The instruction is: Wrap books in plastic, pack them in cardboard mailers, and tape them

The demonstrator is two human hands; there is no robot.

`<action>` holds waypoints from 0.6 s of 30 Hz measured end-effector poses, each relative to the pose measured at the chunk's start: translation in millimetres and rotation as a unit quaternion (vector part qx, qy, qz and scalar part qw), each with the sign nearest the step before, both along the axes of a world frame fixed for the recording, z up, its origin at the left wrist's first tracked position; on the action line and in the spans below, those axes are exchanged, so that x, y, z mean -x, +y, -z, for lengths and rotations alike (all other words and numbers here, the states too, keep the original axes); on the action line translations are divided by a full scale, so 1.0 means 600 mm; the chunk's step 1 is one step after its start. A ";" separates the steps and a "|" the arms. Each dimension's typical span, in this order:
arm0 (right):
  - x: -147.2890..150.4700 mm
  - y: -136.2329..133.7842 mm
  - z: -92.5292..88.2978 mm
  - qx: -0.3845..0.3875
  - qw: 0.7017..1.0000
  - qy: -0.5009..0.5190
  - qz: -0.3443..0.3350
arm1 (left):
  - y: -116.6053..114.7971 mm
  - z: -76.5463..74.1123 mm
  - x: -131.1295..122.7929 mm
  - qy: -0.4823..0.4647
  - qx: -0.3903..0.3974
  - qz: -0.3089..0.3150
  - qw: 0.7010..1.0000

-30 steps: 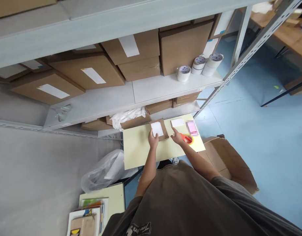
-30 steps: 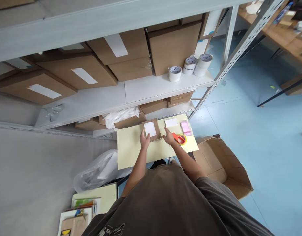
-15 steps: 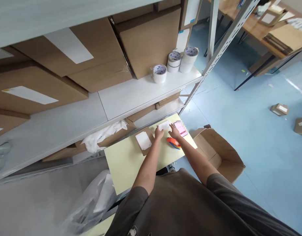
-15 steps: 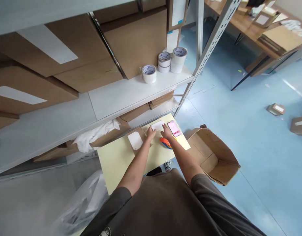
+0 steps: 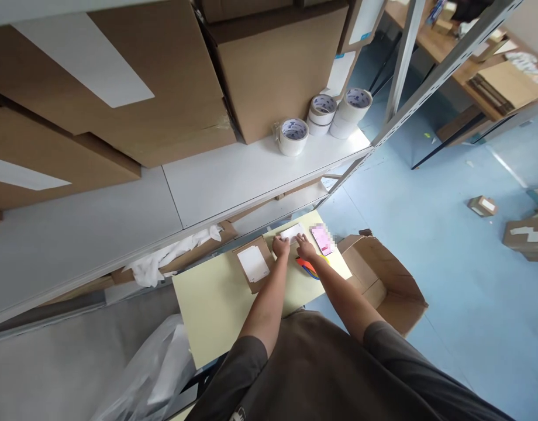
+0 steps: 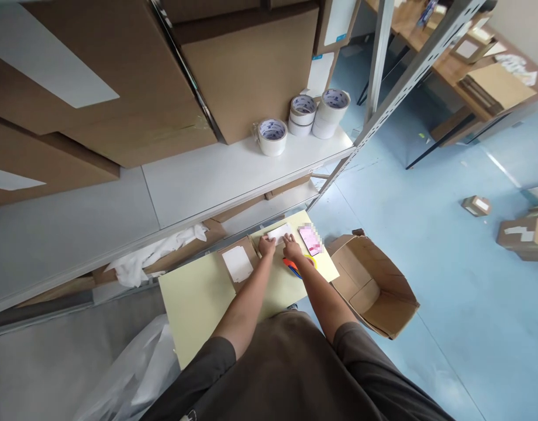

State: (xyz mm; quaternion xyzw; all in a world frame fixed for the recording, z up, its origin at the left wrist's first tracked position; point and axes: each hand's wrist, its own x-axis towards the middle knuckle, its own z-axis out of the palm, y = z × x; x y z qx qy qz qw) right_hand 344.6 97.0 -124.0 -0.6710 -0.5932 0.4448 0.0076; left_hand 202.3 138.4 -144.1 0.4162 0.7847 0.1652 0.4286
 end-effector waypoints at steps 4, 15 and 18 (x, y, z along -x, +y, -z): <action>-0.010 -0.004 -0.006 -0.032 0.998 0.029 0.036 | 0.000 -0.016 -0.006 0.005 0.031 -0.026 0.999; -0.024 0.009 -0.017 -0.055 0.916 0.132 0.375 | -0.033 -0.064 -0.003 -0.042 -0.061 -0.048 0.996; -0.030 0.016 -0.035 -0.063 0.909 0.150 0.384 | -0.041 -0.078 0.006 -0.104 -0.090 -0.063 0.989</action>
